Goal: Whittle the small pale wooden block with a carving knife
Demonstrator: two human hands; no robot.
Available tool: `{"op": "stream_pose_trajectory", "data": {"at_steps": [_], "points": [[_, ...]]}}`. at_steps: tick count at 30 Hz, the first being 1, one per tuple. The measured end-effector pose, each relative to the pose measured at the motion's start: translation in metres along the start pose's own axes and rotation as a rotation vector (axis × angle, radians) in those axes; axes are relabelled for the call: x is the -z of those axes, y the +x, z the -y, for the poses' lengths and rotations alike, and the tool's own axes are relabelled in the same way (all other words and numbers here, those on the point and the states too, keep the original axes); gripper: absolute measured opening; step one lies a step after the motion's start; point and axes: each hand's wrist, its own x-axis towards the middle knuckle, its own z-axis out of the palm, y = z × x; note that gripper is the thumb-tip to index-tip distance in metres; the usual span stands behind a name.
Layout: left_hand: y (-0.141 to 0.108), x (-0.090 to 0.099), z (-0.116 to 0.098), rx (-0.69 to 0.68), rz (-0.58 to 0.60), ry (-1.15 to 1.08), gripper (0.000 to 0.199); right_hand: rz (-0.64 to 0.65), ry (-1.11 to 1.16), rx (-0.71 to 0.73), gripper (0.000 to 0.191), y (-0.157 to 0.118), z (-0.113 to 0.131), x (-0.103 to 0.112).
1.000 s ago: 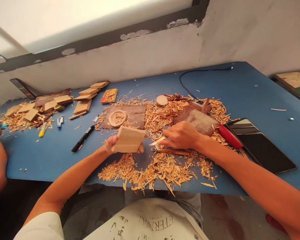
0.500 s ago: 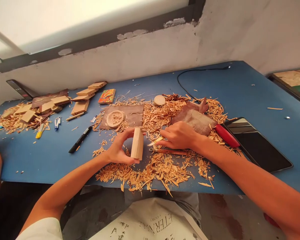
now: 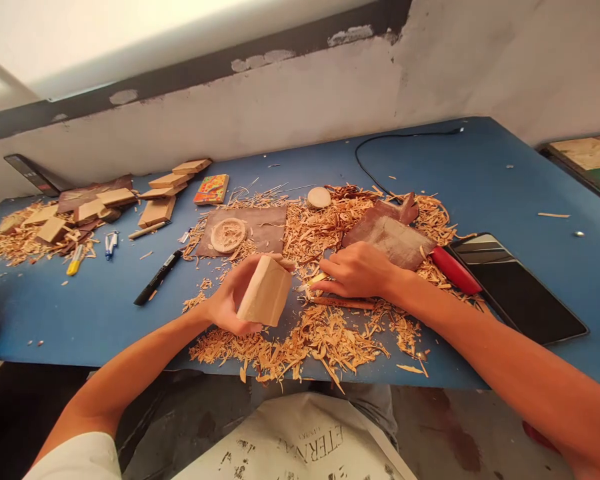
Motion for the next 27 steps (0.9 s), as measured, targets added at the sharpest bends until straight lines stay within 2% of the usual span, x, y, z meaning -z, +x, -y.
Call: {"op": "stream_pose_trajectory", "data": {"at_steps": [5, 10, 16, 22, 27], "points": [[0.0, 0.0, -0.001, 0.061, -0.028, -0.247, 0.09, 0.017, -0.005, -0.005, 0.056, -0.001, 0.0, -0.001], [-0.003, 0.006, 0.009, 0.096, -0.115, -0.285, 0.09, -0.013, -0.006, 0.005, 0.056, 0.0, 0.001, 0.001], [0.003, 0.008, 0.007, 0.042, -0.093, -0.145, 0.091, -0.001, -0.01, 0.006, 0.055, 0.0, 0.0, 0.002], [0.001, 0.006, 0.007, 0.09, -0.074, -0.022, 0.101, 0.02, -0.01, 0.009, 0.054, 0.001, 0.0, 0.003], [-0.001, 0.006, 0.008, 0.066, -0.078, 0.068, 0.101, -0.012, -0.004, 0.016, 0.054, 0.002, 0.001, 0.003]]}}
